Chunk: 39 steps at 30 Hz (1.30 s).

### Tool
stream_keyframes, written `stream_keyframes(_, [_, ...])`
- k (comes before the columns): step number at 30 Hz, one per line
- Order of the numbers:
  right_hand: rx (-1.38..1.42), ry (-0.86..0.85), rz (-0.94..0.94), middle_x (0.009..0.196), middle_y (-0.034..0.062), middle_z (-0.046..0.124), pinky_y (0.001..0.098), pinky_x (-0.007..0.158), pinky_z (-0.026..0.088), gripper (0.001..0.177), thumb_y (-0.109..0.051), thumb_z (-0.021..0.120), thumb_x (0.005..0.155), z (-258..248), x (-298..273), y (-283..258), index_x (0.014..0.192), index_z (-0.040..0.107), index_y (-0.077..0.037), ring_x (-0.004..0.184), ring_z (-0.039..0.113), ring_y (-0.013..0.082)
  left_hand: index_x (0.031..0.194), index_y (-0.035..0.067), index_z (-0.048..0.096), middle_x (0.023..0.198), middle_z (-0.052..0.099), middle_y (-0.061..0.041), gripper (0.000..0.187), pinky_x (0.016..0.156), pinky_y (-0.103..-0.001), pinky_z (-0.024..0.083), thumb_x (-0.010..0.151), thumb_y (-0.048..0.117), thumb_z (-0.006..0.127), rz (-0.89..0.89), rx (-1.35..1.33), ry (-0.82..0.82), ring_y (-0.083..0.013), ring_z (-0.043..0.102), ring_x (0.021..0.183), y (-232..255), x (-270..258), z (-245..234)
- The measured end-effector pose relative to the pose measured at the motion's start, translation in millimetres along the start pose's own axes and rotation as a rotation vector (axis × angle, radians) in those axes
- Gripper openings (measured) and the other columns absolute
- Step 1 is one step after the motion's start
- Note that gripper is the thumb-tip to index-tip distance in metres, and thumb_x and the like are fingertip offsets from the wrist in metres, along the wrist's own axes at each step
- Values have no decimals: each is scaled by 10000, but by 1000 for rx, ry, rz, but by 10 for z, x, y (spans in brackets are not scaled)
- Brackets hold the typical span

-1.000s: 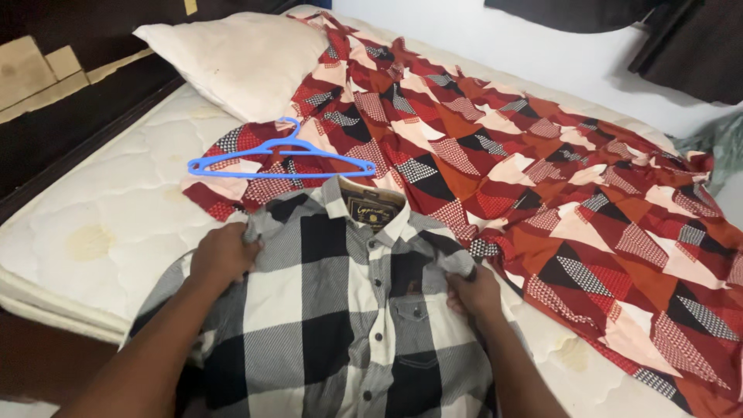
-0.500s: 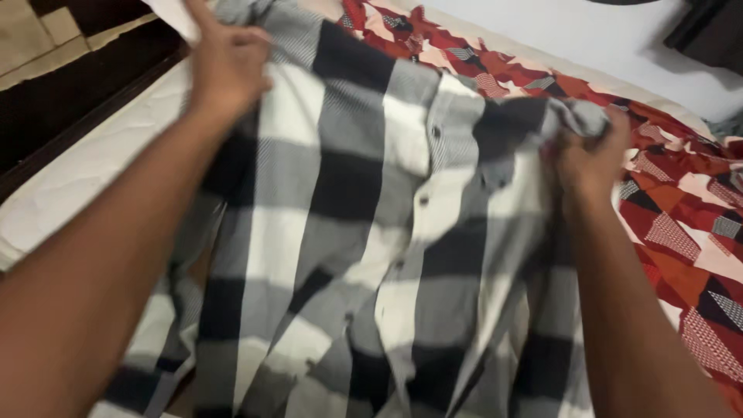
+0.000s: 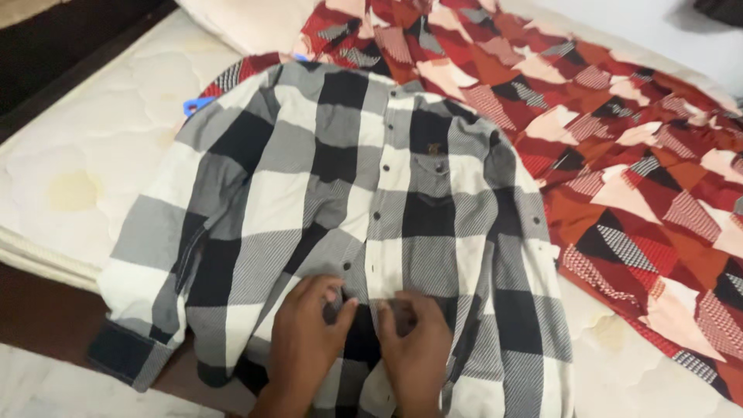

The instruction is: The person buttons a black-and-white checkered shirt laid on a bed, starting from the middle and working downward, then upward to the collar. They then place a blue hanger into the shirt and adjust the collar.

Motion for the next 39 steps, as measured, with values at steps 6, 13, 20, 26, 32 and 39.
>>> stream_keyframes(6, [-179, 94, -266, 935, 149, 716, 397, 775, 541, 410, -195, 890, 655, 81, -128, -79, 990, 737, -14, 890, 699, 344, 1172, 85, 699, 950, 713, -103, 458, 729, -390, 556, 748, 189, 837, 25, 86, -70, -263, 703, 853, -59, 204, 25])
stream_keyframes(13, [-125, -51, 11, 875, 121, 753, 363, 651, 585, 287, -108, 741, 800, 147, 16, 227, 1080, 749, -46, 694, 755, 253, 1044, 57, 752, 970, 752, -117, 266, 698, -396, 562, 790, 133, 775, 82, 99, -12, -293, 729, 815, -129, 258, 57])
stream_keyframes(20, [173, -80, 160, 739, 76, 739, 272, 561, 507, 315, -18, 654, 796, 232, 158, 596, 1086, 775, -21, 598, 645, 124, 897, 36, 773, 801, 757, -119, 138, 590, -361, 571, 798, 116, 720, 194, -82, 113, -262, 735, 642, -174, 286, 109])
stream_keyframes(26, [444, -108, 243, 739, 79, 713, 254, 542, 424, 235, -29, 621, 882, 245, 233, 702, 1049, 775, 29, 602, 570, 92, 901, 37, 787, 601, 731, -105, 169, 468, -348, 524, 802, 161, 729, -71, -218, -103, -194, 703, 460, -196, 339, 244])
stream_keyframes(32, [300, -312, 378, 830, 81, 718, 303, 516, 479, 349, -101, 828, 788, 330, 165, 495, 1097, 683, -27, 568, 636, 128, 694, 8, 709, 530, 683, -101, 370, 464, -331, 457, 857, 332, 781, -248, -134, -370, -189, 637, 433, -212, 297, 287])
stream_keyframes(39, [-44, -697, 241, 949, 95, 767, 306, 709, 566, 573, -104, 890, 716, 245, 175, 382, 1194, 576, -118, 800, 729, 166, 634, 75, 688, 560, 674, -88, 456, 547, -313, 510, 741, 468, 891, -192, 284, -535, -178, 628, 510, -387, 292, 155])
Point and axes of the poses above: each hand's wrist, its own x-axis towards the middle knuckle, its own z-axis out of the palm, y = z × x, the point moved 4 cm from there along x, towards the middle knuckle
